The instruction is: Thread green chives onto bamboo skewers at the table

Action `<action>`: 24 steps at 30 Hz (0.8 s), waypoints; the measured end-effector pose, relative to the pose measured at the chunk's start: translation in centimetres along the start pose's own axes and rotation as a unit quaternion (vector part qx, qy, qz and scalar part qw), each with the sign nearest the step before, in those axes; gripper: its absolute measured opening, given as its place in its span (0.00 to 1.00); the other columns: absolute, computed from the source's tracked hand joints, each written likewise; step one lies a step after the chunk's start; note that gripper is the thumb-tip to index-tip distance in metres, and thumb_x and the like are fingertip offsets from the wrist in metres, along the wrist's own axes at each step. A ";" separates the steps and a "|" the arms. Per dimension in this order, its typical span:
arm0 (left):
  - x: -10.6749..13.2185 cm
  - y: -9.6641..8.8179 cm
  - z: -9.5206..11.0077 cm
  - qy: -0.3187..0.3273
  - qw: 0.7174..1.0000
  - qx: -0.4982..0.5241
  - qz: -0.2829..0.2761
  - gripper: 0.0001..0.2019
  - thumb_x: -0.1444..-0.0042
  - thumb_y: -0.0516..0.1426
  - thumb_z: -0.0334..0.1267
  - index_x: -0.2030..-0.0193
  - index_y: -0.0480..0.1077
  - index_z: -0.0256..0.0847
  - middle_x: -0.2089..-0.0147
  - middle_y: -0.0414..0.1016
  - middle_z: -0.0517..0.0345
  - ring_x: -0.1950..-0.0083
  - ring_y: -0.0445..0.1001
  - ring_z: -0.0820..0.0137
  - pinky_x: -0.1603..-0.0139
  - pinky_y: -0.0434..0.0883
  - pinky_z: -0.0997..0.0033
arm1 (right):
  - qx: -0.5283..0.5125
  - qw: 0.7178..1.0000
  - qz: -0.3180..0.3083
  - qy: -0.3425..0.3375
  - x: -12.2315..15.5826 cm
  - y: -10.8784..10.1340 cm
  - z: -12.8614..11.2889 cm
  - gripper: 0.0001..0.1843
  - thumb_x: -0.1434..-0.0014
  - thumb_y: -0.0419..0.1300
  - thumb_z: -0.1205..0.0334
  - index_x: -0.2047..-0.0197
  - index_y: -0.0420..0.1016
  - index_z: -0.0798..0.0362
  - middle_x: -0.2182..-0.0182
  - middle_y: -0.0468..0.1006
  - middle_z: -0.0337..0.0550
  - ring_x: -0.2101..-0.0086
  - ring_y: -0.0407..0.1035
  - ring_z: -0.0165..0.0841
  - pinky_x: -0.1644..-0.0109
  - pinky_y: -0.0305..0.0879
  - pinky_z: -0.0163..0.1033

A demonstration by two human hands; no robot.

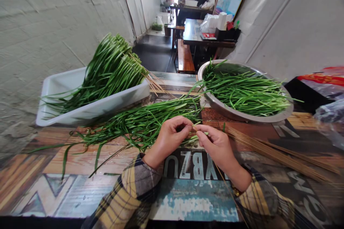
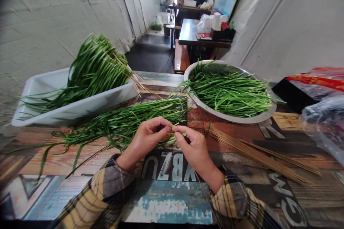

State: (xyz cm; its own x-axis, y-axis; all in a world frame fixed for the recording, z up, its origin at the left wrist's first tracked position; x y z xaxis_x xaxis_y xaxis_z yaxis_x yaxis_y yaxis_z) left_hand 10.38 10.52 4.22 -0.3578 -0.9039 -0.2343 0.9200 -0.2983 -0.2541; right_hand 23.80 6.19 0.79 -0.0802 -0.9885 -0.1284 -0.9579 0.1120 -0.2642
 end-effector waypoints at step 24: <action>0.1 0.2 -0.7 -0.002 0.998 -0.069 0.008 0.04 0.47 0.56 0.30 0.68 0.73 0.35 0.71 0.75 0.58 0.70 0.70 0.73 0.68 0.67 0.76 | -0.064 0.997 -0.039 -0.003 -0.3 0.5 0.2 0.18 0.40 0.57 0.60 0.46 0.66 0.52 0.78 0.69 0.31 0.81 0.61 0.25 0.79 0.55 0.30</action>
State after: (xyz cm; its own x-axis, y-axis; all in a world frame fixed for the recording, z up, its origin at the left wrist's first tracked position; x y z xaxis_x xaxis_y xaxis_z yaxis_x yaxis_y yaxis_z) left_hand 10.43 10.58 3.45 -0.3419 -0.9095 -0.2363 0.8949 -0.2384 -0.3772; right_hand 23.37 6.57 0.52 -0.0021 -0.9929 -0.1188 -0.9886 0.0199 -0.1493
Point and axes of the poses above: each hand's wrist, its own x-axis away from the middle knuckle, its own y-axis out of the palm, z = x × y, the point moved 8 cm from there along -x, towards the middle knuckle
